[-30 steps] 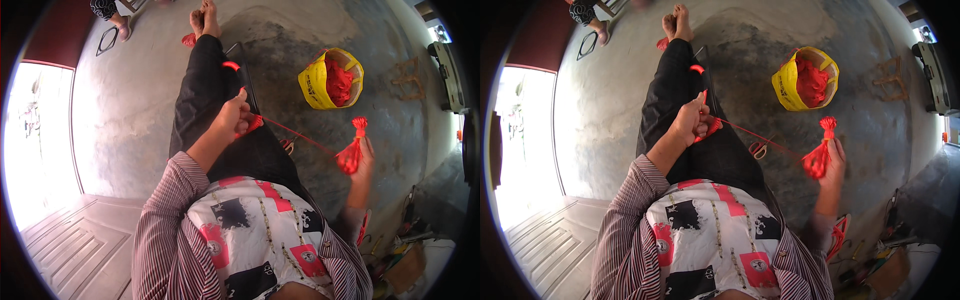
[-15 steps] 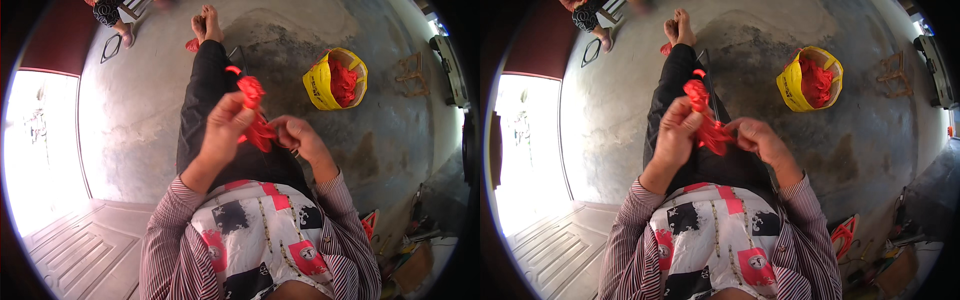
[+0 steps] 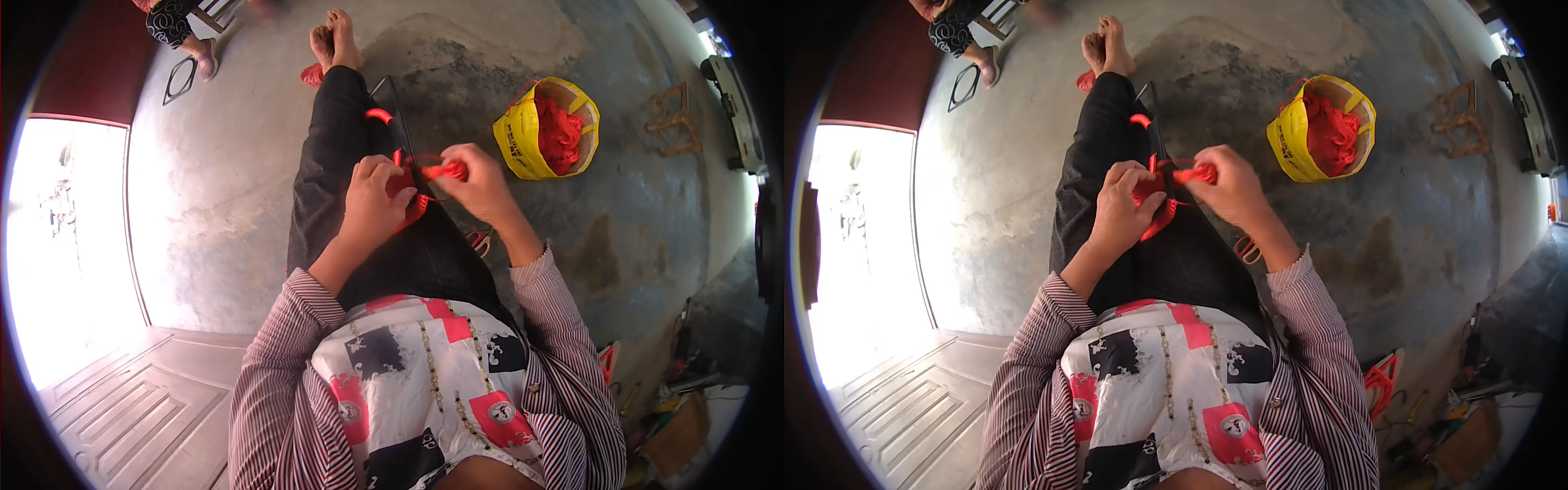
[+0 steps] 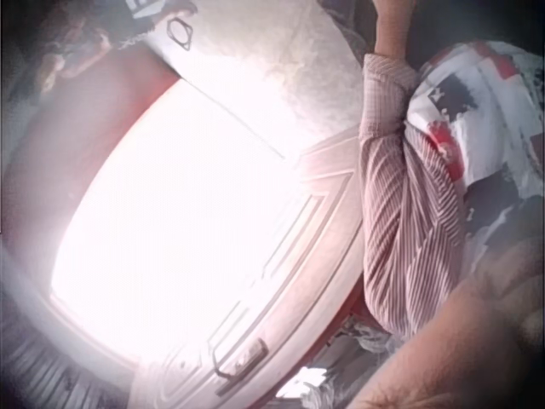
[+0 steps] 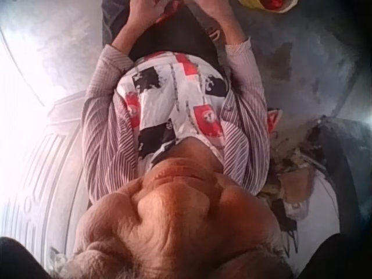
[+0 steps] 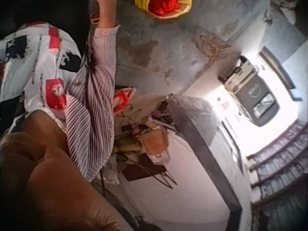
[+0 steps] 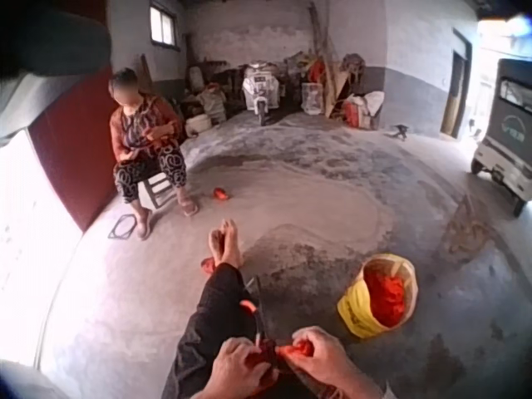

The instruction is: Wrapping red thread or twine tightly around a black plastic D-shaped handle or frame.

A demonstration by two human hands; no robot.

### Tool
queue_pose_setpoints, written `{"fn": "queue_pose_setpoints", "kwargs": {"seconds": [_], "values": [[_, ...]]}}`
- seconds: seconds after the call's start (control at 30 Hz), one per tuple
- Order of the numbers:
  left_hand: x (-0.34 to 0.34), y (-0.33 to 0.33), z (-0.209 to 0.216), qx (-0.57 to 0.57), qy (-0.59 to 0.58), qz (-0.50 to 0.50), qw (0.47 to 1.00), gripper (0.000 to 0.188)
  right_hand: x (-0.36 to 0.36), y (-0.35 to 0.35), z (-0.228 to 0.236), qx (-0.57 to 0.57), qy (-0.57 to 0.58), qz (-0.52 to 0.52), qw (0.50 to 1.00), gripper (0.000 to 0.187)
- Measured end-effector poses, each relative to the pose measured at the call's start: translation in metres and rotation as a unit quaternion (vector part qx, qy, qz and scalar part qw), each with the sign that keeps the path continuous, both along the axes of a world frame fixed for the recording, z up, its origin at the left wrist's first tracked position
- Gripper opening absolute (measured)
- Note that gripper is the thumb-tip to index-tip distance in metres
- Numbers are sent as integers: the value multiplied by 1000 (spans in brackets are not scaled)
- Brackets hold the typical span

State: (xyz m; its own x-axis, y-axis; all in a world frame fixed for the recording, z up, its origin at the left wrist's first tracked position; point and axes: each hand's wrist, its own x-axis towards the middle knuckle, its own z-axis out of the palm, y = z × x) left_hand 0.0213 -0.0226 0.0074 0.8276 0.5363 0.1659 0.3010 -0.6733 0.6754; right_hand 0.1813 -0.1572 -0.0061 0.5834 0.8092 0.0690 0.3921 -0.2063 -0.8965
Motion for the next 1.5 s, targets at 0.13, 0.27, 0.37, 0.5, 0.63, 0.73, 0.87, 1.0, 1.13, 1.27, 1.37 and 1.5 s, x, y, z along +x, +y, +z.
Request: {"fn": "queue_pose_setpoints", "kwargs": {"seconds": [0.13, 0.27, 0.37, 0.5, 0.63, 0.73, 0.87, 1.0, 1.13, 1.27, 1.37, 1.5], "values": [[-2, -11, 10, -329, 119, 10, 937, 23, 20, -21, 31, 138, 148, -29, 979, 21], [-7, -29, -26, -422, -71, 19, 904, 27, 13, -40, 74, 320, 417, 48, 849, 29], [-6, -23, -9, -363, 69, 44, 928, 27, -14, -54, 111, 392, 608, 125, 679, 40], [1, -26, 7, -365, 121, 56, 921, 27, -54, -73, 152, 310, 630, 173, 691, 38], [6, -36, 1, -334, 94, 86, 934, 28, -45, -72, 157, 433, 603, 284, 607, 44], [9, -43, 16, -22, -49, 98, 994, 24, -20, -59, 159, 424, 515, 401, 628, 27], [10, -32, 26, -249, -102, 34, 962, 12, -9, -60, 143, 384, 331, 294, 810, 9], [10, 0, 14, -486, -16, 173, 857, 7, 16, -43, 82, 16, -84, 175, 981, 23], [13, 2, 10, -621, 134, 177, 752, 14, -14, -8, 16, -110, -213, 143, 960, 26], [14, 12, -1, -427, 136, 142, 883, 14, -24, 4, -13, -30, 83, 54, 995, 26], [18, 16, 31, -540, 8, 240, 806, 15, -25, 3, 7, 68, 85, 48, 993, 30], [17, 7, 39, -689, 6, 207, 695, 14, -27, 11, 20, 119, -53, 79, 988, 29]]}}
